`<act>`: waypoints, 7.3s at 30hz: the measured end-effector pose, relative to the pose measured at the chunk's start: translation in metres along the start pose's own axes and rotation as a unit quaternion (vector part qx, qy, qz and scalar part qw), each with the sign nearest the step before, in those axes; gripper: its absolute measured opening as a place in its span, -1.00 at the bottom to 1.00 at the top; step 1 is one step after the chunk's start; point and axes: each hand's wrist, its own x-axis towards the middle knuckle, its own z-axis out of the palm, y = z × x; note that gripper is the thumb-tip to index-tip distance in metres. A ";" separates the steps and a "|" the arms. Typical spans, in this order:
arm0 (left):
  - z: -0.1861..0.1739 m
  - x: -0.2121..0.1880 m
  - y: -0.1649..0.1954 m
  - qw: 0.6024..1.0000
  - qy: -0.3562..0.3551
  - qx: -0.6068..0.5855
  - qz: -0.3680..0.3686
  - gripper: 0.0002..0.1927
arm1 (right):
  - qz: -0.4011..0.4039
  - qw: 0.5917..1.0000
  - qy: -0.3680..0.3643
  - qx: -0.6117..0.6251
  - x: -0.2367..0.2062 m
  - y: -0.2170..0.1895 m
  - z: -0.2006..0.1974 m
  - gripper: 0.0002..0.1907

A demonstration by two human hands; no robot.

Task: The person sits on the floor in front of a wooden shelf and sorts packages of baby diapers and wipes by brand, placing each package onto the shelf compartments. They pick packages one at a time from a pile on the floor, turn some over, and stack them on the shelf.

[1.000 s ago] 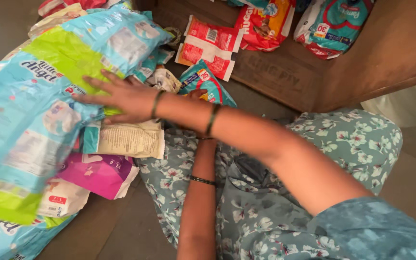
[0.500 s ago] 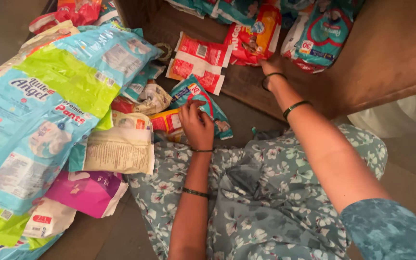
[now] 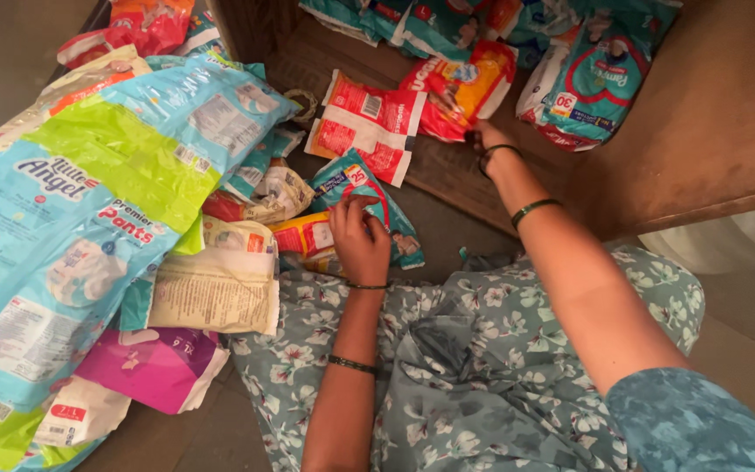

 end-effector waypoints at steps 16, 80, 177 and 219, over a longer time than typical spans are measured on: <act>0.034 -0.005 0.098 0.986 -0.126 -0.036 0.103 0.07 | -0.344 0.935 -0.081 0.036 -0.154 -0.006 -0.064 -0.88; 0.062 -0.081 -0.005 0.906 -0.169 -0.291 -0.255 -0.78 | -0.555 0.546 0.061 -0.625 -0.142 0.035 0.050 -0.43; -0.180 0.022 0.024 0.923 0.324 -0.148 -0.143 -0.18 | -0.695 0.626 -0.216 -0.282 -0.335 0.057 0.163 -0.51; 0.082 0.037 0.040 0.566 -0.136 -0.654 -0.483 -0.62 | -0.296 0.831 -0.411 -0.230 -0.093 -0.038 0.079 -0.25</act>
